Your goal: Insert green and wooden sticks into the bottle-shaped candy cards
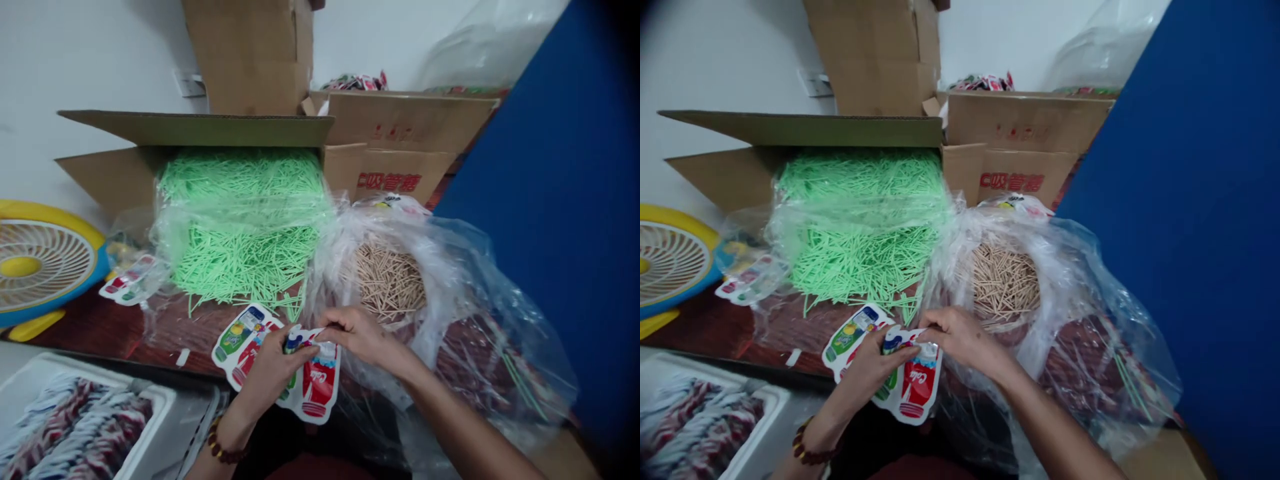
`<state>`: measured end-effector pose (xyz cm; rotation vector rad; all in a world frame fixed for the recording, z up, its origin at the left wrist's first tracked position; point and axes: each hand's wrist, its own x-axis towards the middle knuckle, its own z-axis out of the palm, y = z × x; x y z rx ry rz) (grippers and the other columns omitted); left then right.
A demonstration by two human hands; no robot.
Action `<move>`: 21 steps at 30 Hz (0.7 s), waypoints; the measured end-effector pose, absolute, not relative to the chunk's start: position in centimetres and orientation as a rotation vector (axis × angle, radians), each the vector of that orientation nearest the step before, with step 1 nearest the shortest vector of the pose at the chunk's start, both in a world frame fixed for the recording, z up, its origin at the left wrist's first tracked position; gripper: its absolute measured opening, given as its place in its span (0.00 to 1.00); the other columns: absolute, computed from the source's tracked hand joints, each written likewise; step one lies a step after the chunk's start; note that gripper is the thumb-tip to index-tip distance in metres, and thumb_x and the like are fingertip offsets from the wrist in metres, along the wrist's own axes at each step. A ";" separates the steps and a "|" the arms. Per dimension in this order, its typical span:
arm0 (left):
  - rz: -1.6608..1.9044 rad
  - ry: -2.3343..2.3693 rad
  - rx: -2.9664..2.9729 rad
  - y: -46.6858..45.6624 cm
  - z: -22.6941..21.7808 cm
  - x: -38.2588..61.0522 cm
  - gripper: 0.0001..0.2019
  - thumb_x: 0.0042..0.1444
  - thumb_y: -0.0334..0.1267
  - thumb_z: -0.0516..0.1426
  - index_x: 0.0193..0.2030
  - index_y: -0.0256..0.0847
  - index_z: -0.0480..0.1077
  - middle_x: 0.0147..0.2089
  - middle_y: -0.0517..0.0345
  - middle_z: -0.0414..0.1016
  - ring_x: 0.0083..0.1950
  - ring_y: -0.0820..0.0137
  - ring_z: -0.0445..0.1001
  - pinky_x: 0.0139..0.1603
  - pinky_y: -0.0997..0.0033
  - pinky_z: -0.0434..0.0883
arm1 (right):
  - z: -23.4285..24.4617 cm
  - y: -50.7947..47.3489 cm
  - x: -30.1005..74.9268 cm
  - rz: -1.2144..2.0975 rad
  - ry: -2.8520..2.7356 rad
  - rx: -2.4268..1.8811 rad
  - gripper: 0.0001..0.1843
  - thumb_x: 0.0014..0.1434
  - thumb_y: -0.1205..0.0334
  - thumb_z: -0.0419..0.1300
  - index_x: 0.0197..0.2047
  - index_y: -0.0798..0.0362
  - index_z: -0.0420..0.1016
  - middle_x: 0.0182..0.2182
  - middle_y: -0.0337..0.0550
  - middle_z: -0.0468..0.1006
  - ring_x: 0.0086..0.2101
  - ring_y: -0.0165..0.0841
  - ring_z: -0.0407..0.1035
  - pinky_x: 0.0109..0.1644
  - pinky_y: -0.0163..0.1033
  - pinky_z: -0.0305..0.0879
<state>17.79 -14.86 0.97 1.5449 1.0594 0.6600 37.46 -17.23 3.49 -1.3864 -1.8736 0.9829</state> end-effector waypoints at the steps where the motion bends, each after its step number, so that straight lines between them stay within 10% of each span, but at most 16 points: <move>1: 0.637 1.038 1.527 -14.9 1.0 17.9 0.08 0.51 0.41 0.63 0.31 0.38 0.73 0.28 0.62 0.74 0.31 0.70 0.68 0.33 0.75 0.65 | 3.5 -17.5 37.6 0.970 -1.860 -1.390 0.09 0.60 0.57 0.59 0.32 0.52 0.77 0.23 0.33 0.72 0.25 0.26 0.63 0.28 0.30 0.52; 15: 0.314 0.875 1.403 -16.0 1.4 21.5 0.11 0.53 0.44 0.61 0.30 0.36 0.74 0.27 0.62 0.75 0.29 0.71 0.70 0.30 0.76 0.64 | 0.4 -20.7 42.8 0.906 -1.767 -1.385 0.19 0.63 0.49 0.54 0.30 0.54 0.74 0.22 0.34 0.70 0.25 0.26 0.63 0.29 0.30 0.54; 21: 0.309 0.931 1.358 -16.0 1.0 22.3 0.13 0.51 0.46 0.62 0.27 0.36 0.73 0.25 0.59 0.76 0.27 0.69 0.72 0.30 0.74 0.66 | 0.0 -18.1 51.3 0.203 -1.820 -1.931 0.11 0.65 0.63 0.51 0.38 0.54 0.73 0.36 0.44 0.76 0.37 0.33 0.68 0.40 0.35 0.60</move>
